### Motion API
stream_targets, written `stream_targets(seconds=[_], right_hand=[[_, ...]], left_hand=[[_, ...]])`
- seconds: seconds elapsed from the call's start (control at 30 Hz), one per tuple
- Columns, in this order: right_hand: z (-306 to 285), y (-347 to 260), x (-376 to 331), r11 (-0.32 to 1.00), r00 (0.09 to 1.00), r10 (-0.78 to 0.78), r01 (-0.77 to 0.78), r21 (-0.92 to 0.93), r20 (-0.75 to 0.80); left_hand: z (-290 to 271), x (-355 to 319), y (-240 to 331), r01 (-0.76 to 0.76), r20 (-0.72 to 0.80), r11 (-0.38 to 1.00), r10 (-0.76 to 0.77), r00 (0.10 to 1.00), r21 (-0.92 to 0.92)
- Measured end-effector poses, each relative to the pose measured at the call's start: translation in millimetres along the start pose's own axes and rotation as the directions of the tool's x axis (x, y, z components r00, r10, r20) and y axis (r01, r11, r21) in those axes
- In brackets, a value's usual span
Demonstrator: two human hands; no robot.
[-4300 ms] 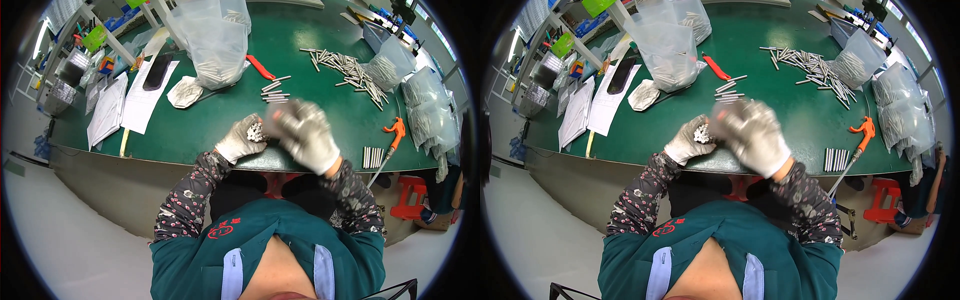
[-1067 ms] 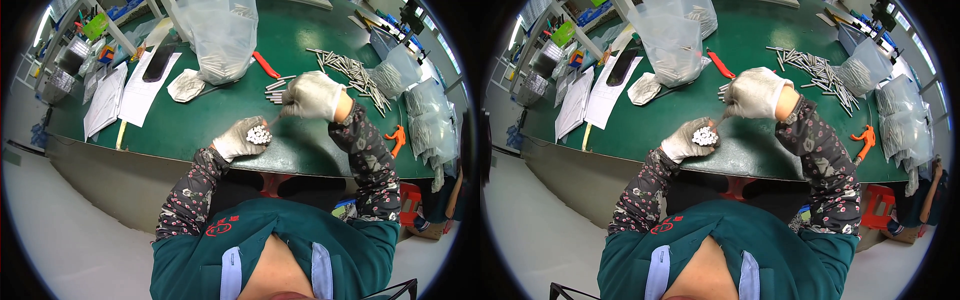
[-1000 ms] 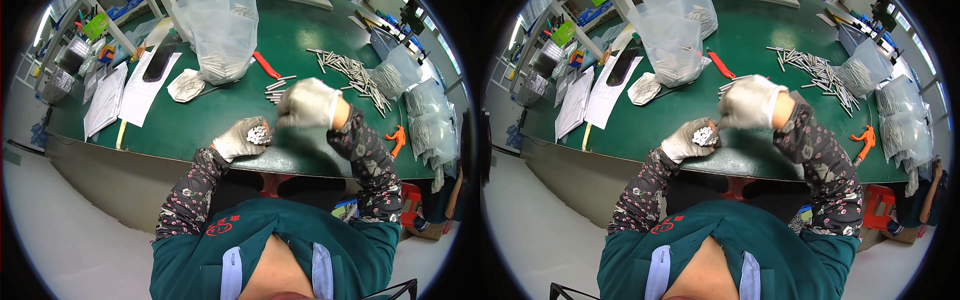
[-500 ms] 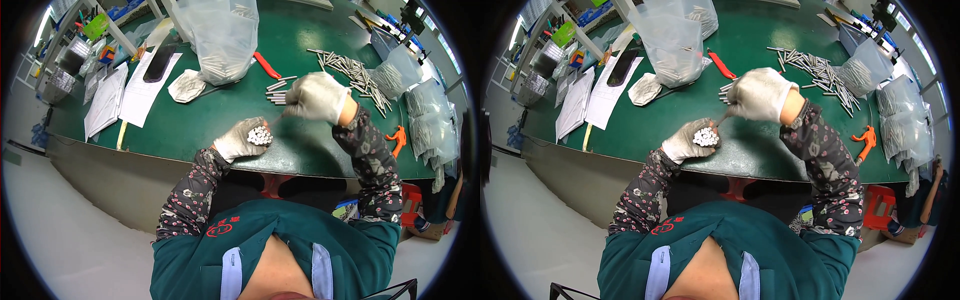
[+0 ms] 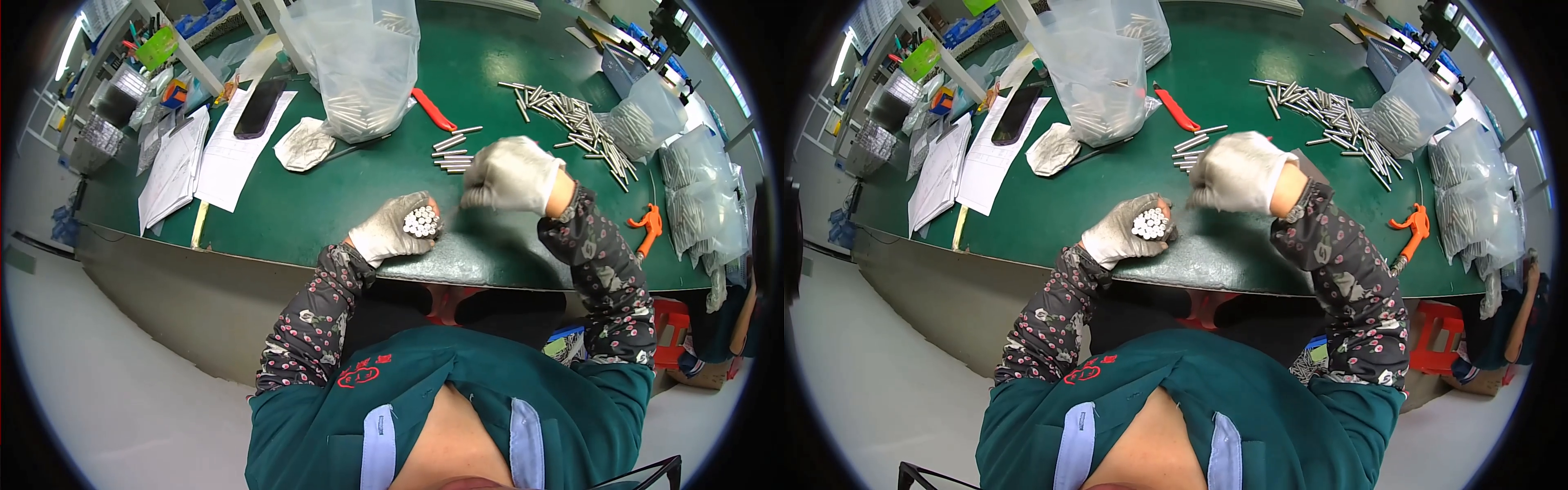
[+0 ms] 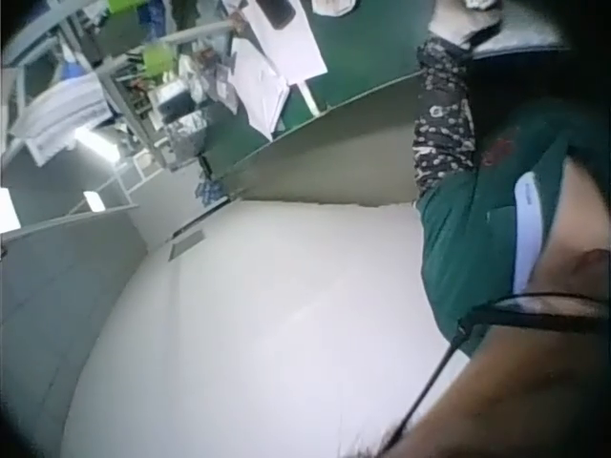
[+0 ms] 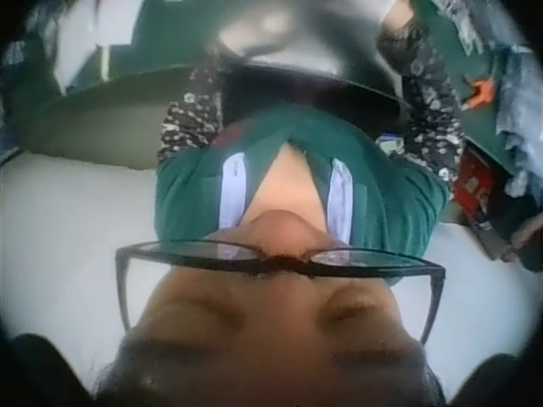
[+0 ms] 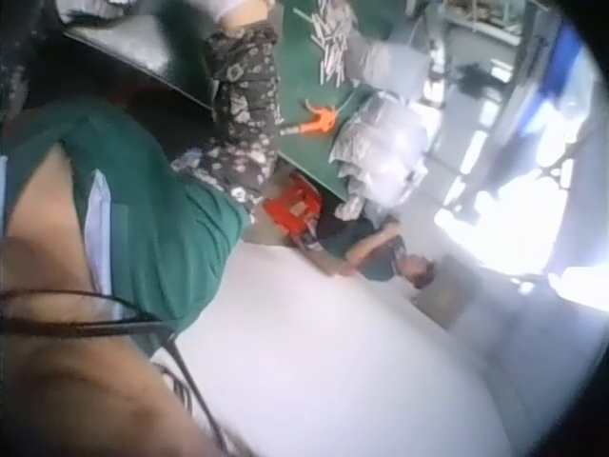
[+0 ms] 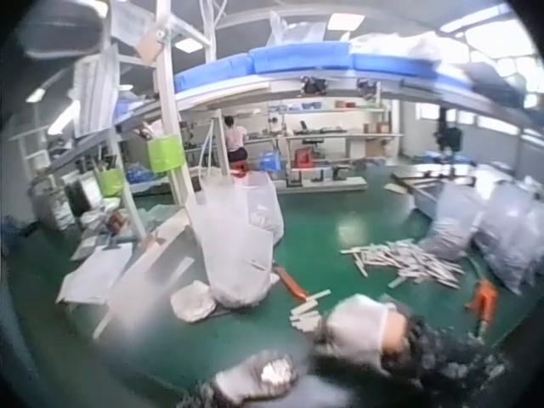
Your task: The recorder is seen bundling small metal rods together, cleaning them with an air gun, and then placing them into plastic bags at a factory workbench.
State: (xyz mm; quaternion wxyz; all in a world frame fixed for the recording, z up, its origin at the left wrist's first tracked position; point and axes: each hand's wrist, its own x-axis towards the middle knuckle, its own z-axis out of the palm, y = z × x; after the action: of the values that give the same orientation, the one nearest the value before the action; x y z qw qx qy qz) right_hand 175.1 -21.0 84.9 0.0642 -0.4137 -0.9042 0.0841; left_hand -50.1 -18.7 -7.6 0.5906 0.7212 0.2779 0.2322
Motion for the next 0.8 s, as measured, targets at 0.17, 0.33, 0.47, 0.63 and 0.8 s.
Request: stream_targets(seconds=[0.17, 0.33, 0.47, 0.63, 0.8], right_hand=[[2, -23, 5, 0.997, 0.997, -0.082, 0.082, -0.001, 0.009], [-5, 1, -1, 0.994, 0.992, 0.017, -0.031, -0.108, -0.122], [8, -18, 6, 0.996, 0.996, -0.084, 0.084, -0.002, 0.002], [-6, 0, -2, 1.0, 0.995, 0.024, -0.023, 0.016, -0.093], [6, -3, 1, 0.996, 0.999, 0.041, -0.04, 0.078, -0.005]], left_hand=[[-2, -2, -11, 0.031, 0.026, 0.998, -0.03, 0.999, -0.046], [0, 0, -7, 0.066, 0.024, 0.992, -0.064, 0.998, -0.104], [-1, -3, -6, 0.044, 0.027, 0.996, -0.042, 0.999, -0.074], [1, -2, -6, 0.061, 0.027, 0.991, -0.059, 0.998, -0.119], [0, -2, -7, 0.02, 0.002, 0.999, -0.02, 1.0, -0.029]])
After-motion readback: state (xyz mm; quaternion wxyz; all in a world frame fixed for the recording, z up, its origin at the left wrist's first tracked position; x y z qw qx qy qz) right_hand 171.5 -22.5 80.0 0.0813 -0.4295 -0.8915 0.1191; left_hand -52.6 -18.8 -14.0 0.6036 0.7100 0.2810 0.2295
